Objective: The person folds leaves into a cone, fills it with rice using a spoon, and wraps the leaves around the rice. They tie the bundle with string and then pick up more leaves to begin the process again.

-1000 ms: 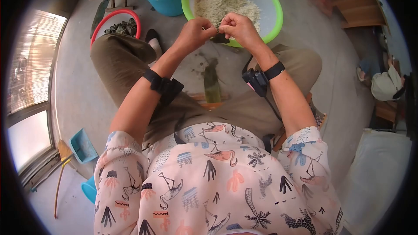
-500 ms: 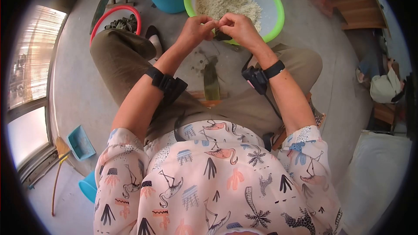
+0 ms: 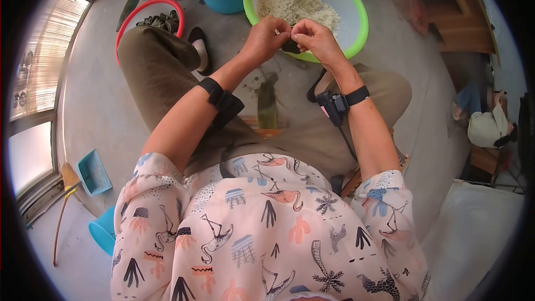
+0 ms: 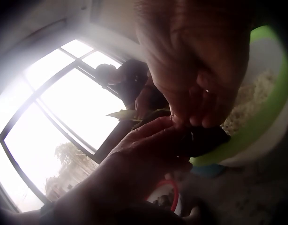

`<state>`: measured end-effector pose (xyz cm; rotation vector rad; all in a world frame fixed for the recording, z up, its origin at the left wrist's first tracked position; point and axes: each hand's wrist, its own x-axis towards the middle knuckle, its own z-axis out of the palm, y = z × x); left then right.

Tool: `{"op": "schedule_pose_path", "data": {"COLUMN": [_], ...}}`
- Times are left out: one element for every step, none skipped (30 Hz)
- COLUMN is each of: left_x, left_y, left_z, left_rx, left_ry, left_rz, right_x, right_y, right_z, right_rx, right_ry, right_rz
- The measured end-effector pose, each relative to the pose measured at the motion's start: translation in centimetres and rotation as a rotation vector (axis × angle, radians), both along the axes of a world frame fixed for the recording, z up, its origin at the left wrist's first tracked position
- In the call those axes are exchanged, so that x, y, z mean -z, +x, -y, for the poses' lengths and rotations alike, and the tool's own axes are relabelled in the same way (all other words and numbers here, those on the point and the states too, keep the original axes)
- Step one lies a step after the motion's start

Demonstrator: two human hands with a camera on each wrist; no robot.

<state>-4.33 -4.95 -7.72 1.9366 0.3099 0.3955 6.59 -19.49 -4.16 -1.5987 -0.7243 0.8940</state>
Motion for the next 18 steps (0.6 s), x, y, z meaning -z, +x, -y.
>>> {"op": "schedule_pose_path", "data": {"left_x": [0.0, 0.0, -0.1, -0.1, -0.2, -0.2, -0.2, -0.2, -0.4, -0.5, -0.5, -0.7, -0.8, -0.9, -0.9, -1.0, -1.0, -1.2], "left_y": [0.0, 0.0, 0.0, 0.0, 0.0, 0.0, -0.1, -0.1, -0.1, -0.2, -0.2, -0.3, -0.3, -0.4, -0.6, -0.7, -0.7, -0.8], "left_z": [0.0, 0.1, 0.2, 0.3, 0.3, 0.3, 0.2, 0.2, 0.2, 0.2, 0.2, 0.2, 0.2, 0.2, 0.2, 0.1, 0.1, 0.0], "left_rx": [0.0, 0.001, -0.004, -0.009, -0.009, -0.001, 0.006, 0.006, 0.012, 0.019, 0.019, 0.023, 0.028, 0.029, 0.039, 0.049, 0.05, 0.071], "left_ry": [0.012, 0.012, -0.018, -0.048, -0.05, -0.055, -0.059, -0.061, -0.061, -0.06, -0.061, -0.058, -0.054, -0.054, -0.004, 0.045, 0.045, 0.099], "left_rz": [0.02, 0.02, 0.001, -0.018, -0.017, -0.011, -0.004, -0.003, -0.011, -0.02, -0.02, -0.017, -0.014, -0.014, 0.034, 0.081, 0.08, 0.085], "right_x": [0.0, 0.0, -0.2, -0.3, -0.4, -0.4, -0.4, -0.4, -0.5, -0.5, -0.5, -0.7, -0.9, -1.1, -1.2, -1.2, -1.2, -1.2], "right_y": [0.0, 0.0, -0.1, -0.1, -0.1, 0.0, 0.1, 0.3, 0.5, 0.7, 0.8, 0.9, 1.0, 1.1, 1.1, 1.1, 1.1, 1.1], "right_z": [0.0, 0.0, -0.1, 0.0, 0.0, 0.0, -0.1, -0.1, -0.1, -0.1, -0.1, -0.2, -0.3, -0.3, -0.3, -0.3, -0.2, -0.2], "right_rx": [0.014, 0.015, 0.02, 0.026, 0.026, 0.038, 0.049, 0.049, 0.032, 0.014, 0.014, 0.012, 0.011, 0.012, 0.011, 0.009, 0.009, 0.01], "right_ry": [0.001, 0.0, -0.007, -0.016, -0.018, -0.035, -0.051, -0.053, -0.063, -0.073, -0.075, -0.105, -0.135, -0.136, -0.14, -0.144, -0.145, -0.133], "right_rz": [-0.017, -0.017, -0.023, -0.03, -0.03, -0.052, -0.075, -0.074, -0.084, -0.093, -0.094, -0.078, -0.061, -0.061, -0.062, -0.065, -0.065, -0.065]}}
